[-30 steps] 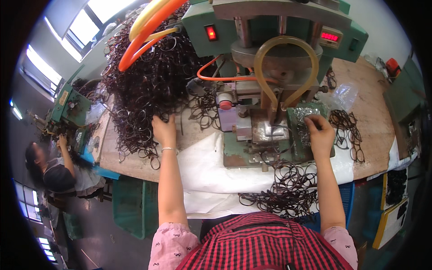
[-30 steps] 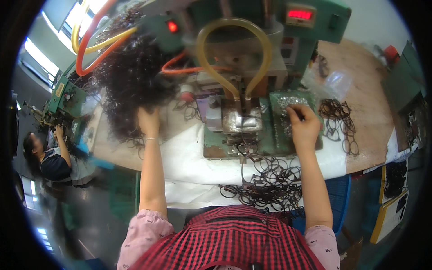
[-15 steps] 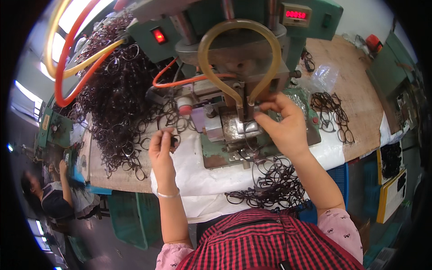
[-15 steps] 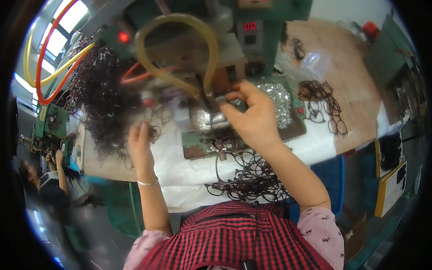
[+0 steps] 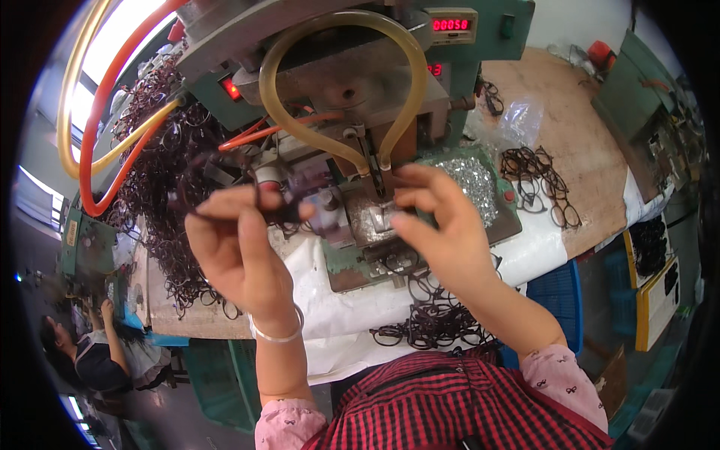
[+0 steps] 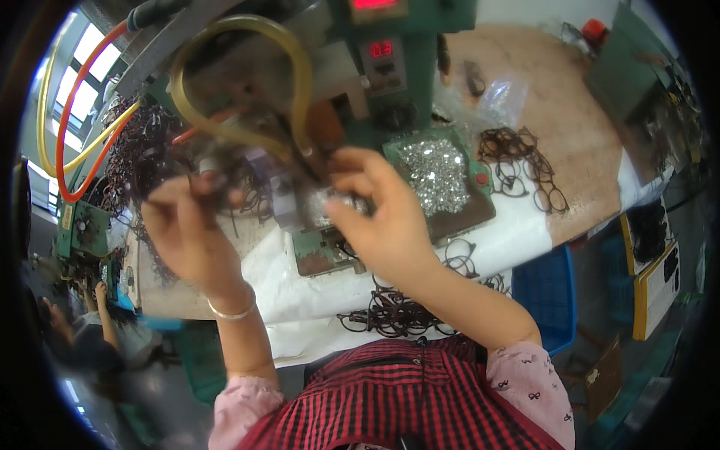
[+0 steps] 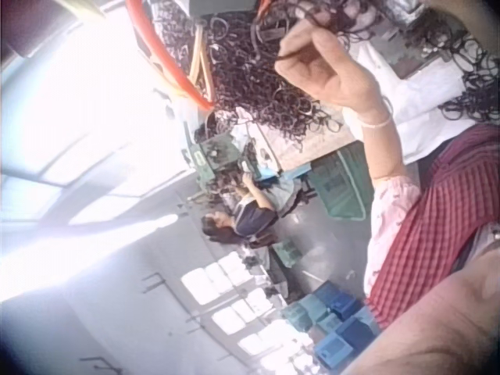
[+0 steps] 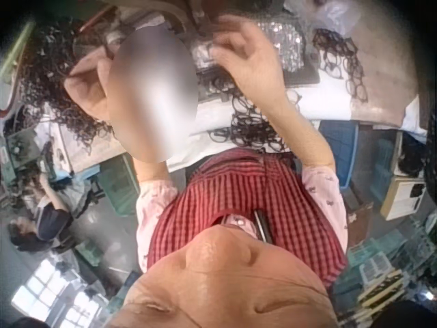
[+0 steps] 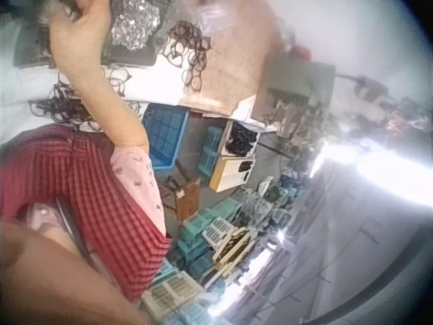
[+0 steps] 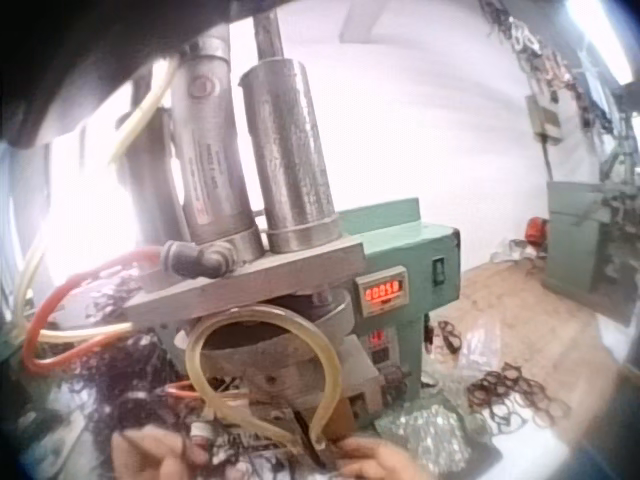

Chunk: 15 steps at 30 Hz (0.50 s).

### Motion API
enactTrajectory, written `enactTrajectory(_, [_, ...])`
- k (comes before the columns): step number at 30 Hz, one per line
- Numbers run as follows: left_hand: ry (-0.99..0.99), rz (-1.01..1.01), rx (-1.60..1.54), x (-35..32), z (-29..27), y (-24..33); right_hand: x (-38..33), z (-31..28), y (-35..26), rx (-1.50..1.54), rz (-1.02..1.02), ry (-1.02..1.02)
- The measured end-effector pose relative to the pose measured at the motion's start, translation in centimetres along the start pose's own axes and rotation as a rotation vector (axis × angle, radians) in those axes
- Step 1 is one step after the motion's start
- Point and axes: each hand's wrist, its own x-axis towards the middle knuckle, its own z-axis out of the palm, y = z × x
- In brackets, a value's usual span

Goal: The person repeatedly picks up eyeglass frames and small metal components, places them into a press machine, and removes the assembled units. The person also occasionally wipes the machine surface with a white cloth. Finished glasses are placed into a blue bin.

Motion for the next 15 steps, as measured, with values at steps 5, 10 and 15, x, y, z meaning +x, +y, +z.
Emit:
enactTrajectory(5, [-0.496,0.392,0.472,-3.9,-0.5,0.6,0.0,-7.1,1.6,-1.047,-0.459,0.089])
enactTrajectory(10, [-0.754,0.759,0.581,-4.5,2.0,-1.4,1.2,-12.3,8.2,-1.316,-0.34,0.233])
enactTrajectory(15, [-0.795,0.71,0.622,-4.9,1.5,-1.5,2.6,-12.5,7.4,-1.093,-0.308,0.309])
